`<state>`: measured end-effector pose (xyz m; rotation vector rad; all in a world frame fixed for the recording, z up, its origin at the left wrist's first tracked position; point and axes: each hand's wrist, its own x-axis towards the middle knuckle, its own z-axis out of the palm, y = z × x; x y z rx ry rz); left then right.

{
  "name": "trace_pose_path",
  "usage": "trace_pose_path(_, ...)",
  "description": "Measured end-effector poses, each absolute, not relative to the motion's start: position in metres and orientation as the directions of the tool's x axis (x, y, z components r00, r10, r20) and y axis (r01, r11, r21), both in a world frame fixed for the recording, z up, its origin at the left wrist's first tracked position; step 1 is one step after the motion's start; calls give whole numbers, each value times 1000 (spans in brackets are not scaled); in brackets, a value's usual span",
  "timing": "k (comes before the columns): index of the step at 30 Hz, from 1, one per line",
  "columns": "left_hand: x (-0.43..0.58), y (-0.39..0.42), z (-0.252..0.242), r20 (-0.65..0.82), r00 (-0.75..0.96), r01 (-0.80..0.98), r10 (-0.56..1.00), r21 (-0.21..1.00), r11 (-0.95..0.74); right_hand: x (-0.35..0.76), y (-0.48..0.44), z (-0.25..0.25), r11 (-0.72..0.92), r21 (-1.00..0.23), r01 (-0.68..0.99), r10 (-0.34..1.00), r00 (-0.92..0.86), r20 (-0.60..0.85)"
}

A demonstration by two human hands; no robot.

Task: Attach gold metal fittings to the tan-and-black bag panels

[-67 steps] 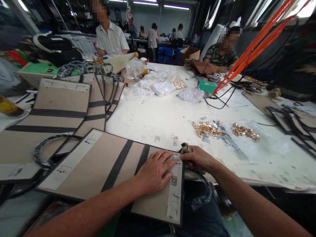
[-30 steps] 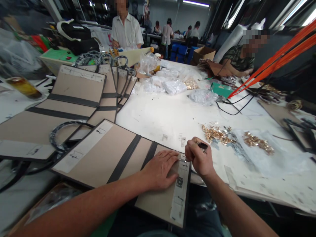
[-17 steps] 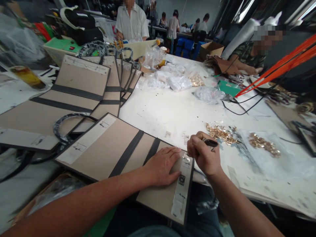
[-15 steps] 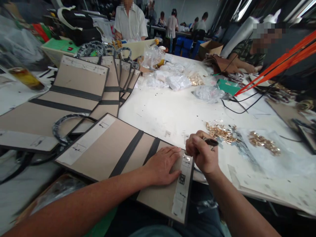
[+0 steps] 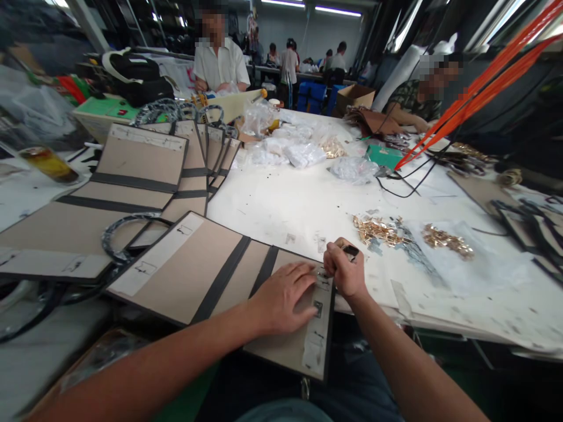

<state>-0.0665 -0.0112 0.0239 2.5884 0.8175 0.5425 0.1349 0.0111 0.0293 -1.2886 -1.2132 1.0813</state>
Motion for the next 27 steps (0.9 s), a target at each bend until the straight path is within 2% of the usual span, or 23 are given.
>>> trace_pose_path(2, -74, -32, 27, 233, 808, 418, 541, 421, -805, 134, 12, 28, 155, -988, 22, 969, 192, 156)
trace_pose_path(5, -87, -60, 18, 134, 876, 392, 463, 362, -846, 135, 11, 28, 210, -978, 12, 957, 200, 208)
trace_pose_path(8, -92, -72, 6, 33, 879, 448, 476, 287, -847, 138, 6, 29, 258, -966, 19, 949, 185, 257)
trace_pose_path(10, -91, -70, 3, 18, 863, 483, 504, 264, -835, 141, -2, 31, 288, -958, -6, 937, 206, 281)
trace_pose_path(18, -83, -47, 10, 21, 869, 475, 494, 237, -847, 140, -30, 35, 311, -935, -172, 893, 390, 225)
trace_pose_path(27, -79, -48, 27, -26, 871, 482, 491, 243, -842, 132, -38, 34, 298, -815, -497, 936, 319, 148)
